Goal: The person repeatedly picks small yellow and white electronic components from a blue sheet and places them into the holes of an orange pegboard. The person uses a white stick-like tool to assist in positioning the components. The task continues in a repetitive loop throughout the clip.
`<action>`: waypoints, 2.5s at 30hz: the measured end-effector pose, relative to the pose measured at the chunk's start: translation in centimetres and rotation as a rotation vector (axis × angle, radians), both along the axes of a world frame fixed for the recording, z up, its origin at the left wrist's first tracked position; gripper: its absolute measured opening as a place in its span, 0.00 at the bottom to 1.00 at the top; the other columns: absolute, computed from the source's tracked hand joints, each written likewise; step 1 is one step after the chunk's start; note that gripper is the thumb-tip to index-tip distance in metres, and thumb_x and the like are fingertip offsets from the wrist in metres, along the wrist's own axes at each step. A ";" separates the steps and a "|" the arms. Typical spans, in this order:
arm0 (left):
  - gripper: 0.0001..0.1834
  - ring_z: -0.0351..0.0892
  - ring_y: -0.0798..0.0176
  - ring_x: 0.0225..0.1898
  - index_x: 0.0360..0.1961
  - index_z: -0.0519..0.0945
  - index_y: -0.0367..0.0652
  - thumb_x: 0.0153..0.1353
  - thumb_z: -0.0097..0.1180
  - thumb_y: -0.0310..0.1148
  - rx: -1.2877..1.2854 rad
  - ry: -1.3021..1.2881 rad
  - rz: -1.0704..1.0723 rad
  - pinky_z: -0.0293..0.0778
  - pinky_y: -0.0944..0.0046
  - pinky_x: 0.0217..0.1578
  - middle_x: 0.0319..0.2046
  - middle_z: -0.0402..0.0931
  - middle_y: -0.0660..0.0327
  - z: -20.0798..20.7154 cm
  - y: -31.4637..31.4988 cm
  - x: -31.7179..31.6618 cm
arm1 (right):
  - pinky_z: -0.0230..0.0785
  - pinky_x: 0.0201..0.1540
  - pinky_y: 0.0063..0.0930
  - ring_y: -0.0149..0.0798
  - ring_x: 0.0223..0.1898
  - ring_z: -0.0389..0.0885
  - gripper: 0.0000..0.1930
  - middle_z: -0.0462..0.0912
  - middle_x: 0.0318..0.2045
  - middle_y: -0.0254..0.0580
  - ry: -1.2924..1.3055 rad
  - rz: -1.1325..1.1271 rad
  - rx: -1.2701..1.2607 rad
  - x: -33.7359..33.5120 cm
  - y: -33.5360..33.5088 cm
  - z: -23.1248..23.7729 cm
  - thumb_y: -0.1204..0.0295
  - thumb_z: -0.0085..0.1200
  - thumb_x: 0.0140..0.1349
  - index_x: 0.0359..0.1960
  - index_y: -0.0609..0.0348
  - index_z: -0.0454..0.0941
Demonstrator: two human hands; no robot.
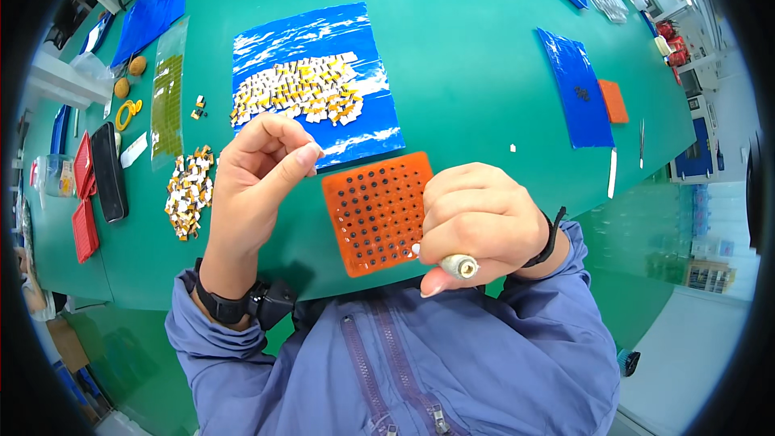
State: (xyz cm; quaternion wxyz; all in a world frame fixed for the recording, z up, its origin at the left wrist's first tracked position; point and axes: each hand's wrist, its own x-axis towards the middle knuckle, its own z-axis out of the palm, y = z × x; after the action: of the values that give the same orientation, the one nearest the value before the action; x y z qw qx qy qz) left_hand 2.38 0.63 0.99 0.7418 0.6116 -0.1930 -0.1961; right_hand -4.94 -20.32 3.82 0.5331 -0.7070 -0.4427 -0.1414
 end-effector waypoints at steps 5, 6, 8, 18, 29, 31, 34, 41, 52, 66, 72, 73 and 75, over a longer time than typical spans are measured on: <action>0.02 0.70 0.76 0.27 0.28 0.74 0.36 0.53 0.53 0.23 0.099 -0.114 0.023 0.65 0.76 0.28 0.26 0.73 0.65 0.4 1.0 0.7 | 0.58 0.16 0.23 0.34 0.14 0.68 0.13 0.69 0.15 0.34 0.018 -0.027 0.028 0.0 0.1 0.0 0.68 0.64 0.43 0.20 0.61 0.71; 0.02 0.71 0.74 0.27 0.28 0.74 0.36 0.52 0.54 0.23 0.231 -0.253 0.083 0.65 0.75 0.28 0.25 0.74 0.64 0.5 1.5 1.1 | 0.57 0.15 0.23 0.34 0.14 0.67 0.14 0.69 0.15 0.34 0.036 -0.049 0.049 -0.1 -0.1 0.0 0.67 0.65 0.42 0.20 0.60 0.71; 0.03 0.73 0.72 0.26 0.27 0.76 0.35 0.50 0.55 0.24 0.501 -0.538 0.196 0.66 0.74 0.26 0.23 0.75 0.62 0.8 2.8 2.3 | 0.55 0.15 0.21 0.32 0.13 0.66 0.15 0.71 0.14 0.33 0.082 -0.089 0.113 0.0 -0.9 0.0 0.66 0.67 0.39 0.20 0.59 0.72; 0.09 0.71 0.63 0.27 0.28 0.79 0.39 0.43 0.61 0.30 1.174 -0.637 0.340 0.67 0.66 0.30 0.26 0.73 0.58 -0.6 8.5 6.3 | 0.55 0.16 0.20 0.28 0.16 0.68 0.09 0.76 0.18 0.37 0.135 -0.210 0.285 0.5 -1.4 -0.4 0.79 0.64 0.38 0.21 0.63 0.75; 0.11 0.69 0.61 0.26 0.21 0.73 0.39 0.44 0.62 0.33 1.135 -0.836 0.351 0.66 0.63 0.28 0.22 0.70 0.56 -4.4 6.5 8.3 | 0.58 0.23 0.19 0.29 0.23 0.69 0.08 0.75 0.20 0.36 0.176 -0.203 0.225 0.9 -1.7 -0.1 0.79 0.63 0.38 0.21 0.62 0.76; 0.11 0.69 0.61 0.24 0.20 0.73 0.38 0.44 0.62 0.33 1.145 -0.736 0.302 0.66 0.63 0.26 0.22 0.69 0.56 -3.9 6.0 8.1 | 0.59 0.24 0.19 0.29 0.24 0.69 0.07 0.75 0.20 0.36 0.182 -0.201 0.220 0.9 -1.6 -0.1 0.80 0.63 0.39 0.22 0.62 0.76; 0.11 0.68 0.63 0.22 0.19 0.73 0.37 0.45 0.61 0.32 1.127 -0.689 0.282 0.65 0.66 0.24 0.20 0.69 0.58 -3.6 6.0 7.9 | 0.59 0.24 0.19 0.29 0.24 0.70 0.07 0.75 0.20 0.36 0.200 -0.205 0.231 0.9 -1.6 0.0 0.80 0.62 0.40 0.22 0.62 0.76; 0.08 0.69 0.75 0.20 0.19 0.72 0.37 0.48 0.58 0.28 0.837 -0.288 0.205 0.65 0.72 0.20 0.14 0.70 0.65 -1.9 5.9 6.9 | 0.59 0.25 0.18 0.27 0.24 0.70 0.06 0.76 0.23 0.37 0.263 -0.182 0.321 1.1 -1.8 -0.6 0.82 0.60 0.43 0.24 0.64 0.76; 0.04 0.69 0.64 0.28 0.29 0.69 0.40 0.54 0.52 0.25 -0.546 0.088 -0.349 0.65 0.67 0.30 0.24 0.69 0.59 -0.7 0.9 1.1 | 0.66 0.33 0.16 0.26 0.30 0.75 0.07 0.78 0.26 0.37 0.486 -0.238 0.316 1.0 -1.0 -0.9 0.81 0.58 0.48 0.30 0.64 0.75; 0.06 0.68 0.65 0.27 0.28 0.67 0.42 0.54 0.53 0.26 -0.591 0.109 -0.383 0.64 0.67 0.30 0.24 0.69 0.60 -0.9 -0.2 -0.7 | 0.68 0.31 0.20 0.31 0.27 0.77 0.05 0.79 0.25 0.39 0.393 -0.249 0.157 1.5 -1.0 -1.1 0.78 0.57 0.49 0.29 0.63 0.76; 0.06 0.68 0.66 0.26 0.28 0.68 0.42 0.54 0.53 0.25 -0.553 0.103 -0.374 0.64 0.67 0.31 0.24 0.69 0.60 -0.9 -0.1 -0.8 | 0.65 0.28 0.21 0.33 0.25 0.74 0.05 0.77 0.24 0.39 0.275 -0.299 0.084 1.7 -0.7 -0.9 0.79 0.56 0.49 0.29 0.64 0.75; 0.06 0.68 0.66 0.26 0.28 0.68 0.41 0.53 0.53 0.24 -0.554 0.096 -0.379 0.64 0.67 0.31 0.24 0.69 0.60 -0.9 -0.1 -0.8 | 0.66 0.29 0.21 0.33 0.26 0.75 0.06 0.77 0.25 0.38 0.258 -0.297 0.107 1.8 -0.6 -1.0 0.78 0.56 0.49 0.30 0.63 0.75; 0.06 0.68 0.66 0.26 0.28 0.68 0.41 0.53 0.53 0.24 -0.559 0.084 -0.388 0.64 0.67 0.31 0.24 0.69 0.60 -1.0 0.0 -0.8 | 0.66 0.29 0.22 0.34 0.27 0.74 0.06 0.76 0.25 0.38 0.261 -0.259 0.049 1.8 -0.9 -0.9 0.78 0.57 0.49 0.30 0.63 0.75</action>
State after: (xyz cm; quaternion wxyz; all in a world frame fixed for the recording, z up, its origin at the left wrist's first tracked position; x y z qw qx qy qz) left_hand 1.62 0.65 -0.03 0.8370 0.3279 -0.3213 -0.2979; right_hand -3.17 -21.24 2.94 0.5805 -0.7571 -0.2714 -0.1268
